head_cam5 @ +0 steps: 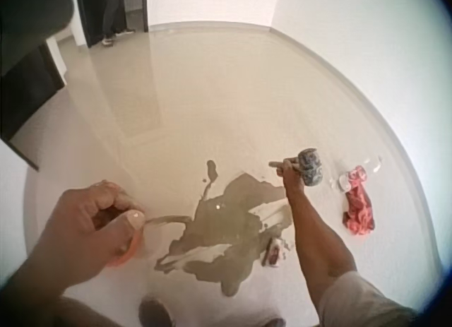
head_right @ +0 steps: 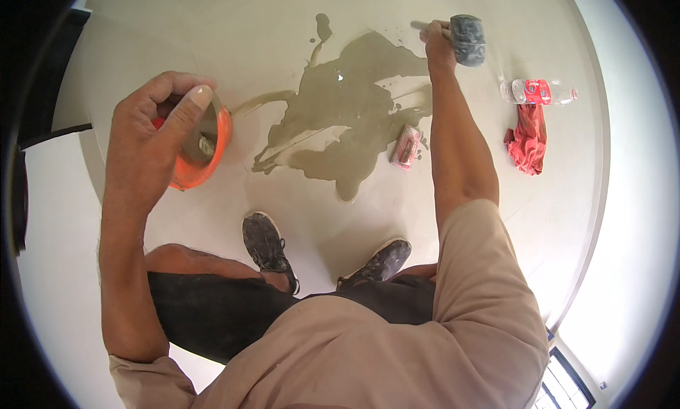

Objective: The person patches a floor by applying a gray wet mixture from a bucket onto a light-colored tile surface using a putty knife and a hammer.

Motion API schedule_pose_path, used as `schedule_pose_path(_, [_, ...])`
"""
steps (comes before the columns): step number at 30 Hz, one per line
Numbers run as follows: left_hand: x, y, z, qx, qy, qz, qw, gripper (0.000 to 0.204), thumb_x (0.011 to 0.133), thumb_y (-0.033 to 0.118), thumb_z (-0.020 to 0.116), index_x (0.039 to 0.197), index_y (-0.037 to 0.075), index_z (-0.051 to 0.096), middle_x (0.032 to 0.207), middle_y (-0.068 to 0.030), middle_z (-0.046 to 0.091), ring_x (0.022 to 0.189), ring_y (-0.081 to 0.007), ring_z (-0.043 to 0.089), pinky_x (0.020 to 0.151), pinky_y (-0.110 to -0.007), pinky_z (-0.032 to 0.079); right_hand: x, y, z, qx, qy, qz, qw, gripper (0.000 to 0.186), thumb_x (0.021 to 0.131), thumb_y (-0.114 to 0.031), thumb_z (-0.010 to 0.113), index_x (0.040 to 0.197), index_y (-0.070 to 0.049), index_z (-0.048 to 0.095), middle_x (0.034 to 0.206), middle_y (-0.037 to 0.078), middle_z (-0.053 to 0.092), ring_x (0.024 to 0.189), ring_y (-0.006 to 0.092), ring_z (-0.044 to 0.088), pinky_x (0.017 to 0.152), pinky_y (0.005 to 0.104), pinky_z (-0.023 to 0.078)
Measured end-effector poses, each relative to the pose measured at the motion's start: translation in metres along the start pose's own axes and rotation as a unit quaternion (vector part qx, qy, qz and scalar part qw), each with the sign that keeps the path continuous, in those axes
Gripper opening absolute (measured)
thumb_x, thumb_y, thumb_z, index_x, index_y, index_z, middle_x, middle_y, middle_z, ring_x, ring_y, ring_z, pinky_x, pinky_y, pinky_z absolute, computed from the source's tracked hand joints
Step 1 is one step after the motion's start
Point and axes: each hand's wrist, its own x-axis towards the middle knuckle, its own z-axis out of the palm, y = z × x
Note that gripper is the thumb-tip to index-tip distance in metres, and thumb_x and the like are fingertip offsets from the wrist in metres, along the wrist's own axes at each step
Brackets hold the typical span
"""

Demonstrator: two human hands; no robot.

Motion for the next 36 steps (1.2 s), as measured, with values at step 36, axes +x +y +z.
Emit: schedule_pose_path(36, [-0.026, 0.018, -0.01, 0.049, -0.03, 0.012, 0.998, 0.033, 0.098, 0.029, 0.067, 0.112, -0.001, 0.073, 0.094, -0.0042, 0.07, 0.091, -0.0127, 0.063, 0.089, -0.029, 0.049, -0.115, -0.001, -0.049, 0.025, -0.074, 0.104, 0.992, 0.017, 0.093, -0.008, 0.06, 0.103, 0.005, 0.057, 0.089, 0.019, 0.072, 0.067, 0.0193, 0.071, 0.06, 0.0282, 0.062])
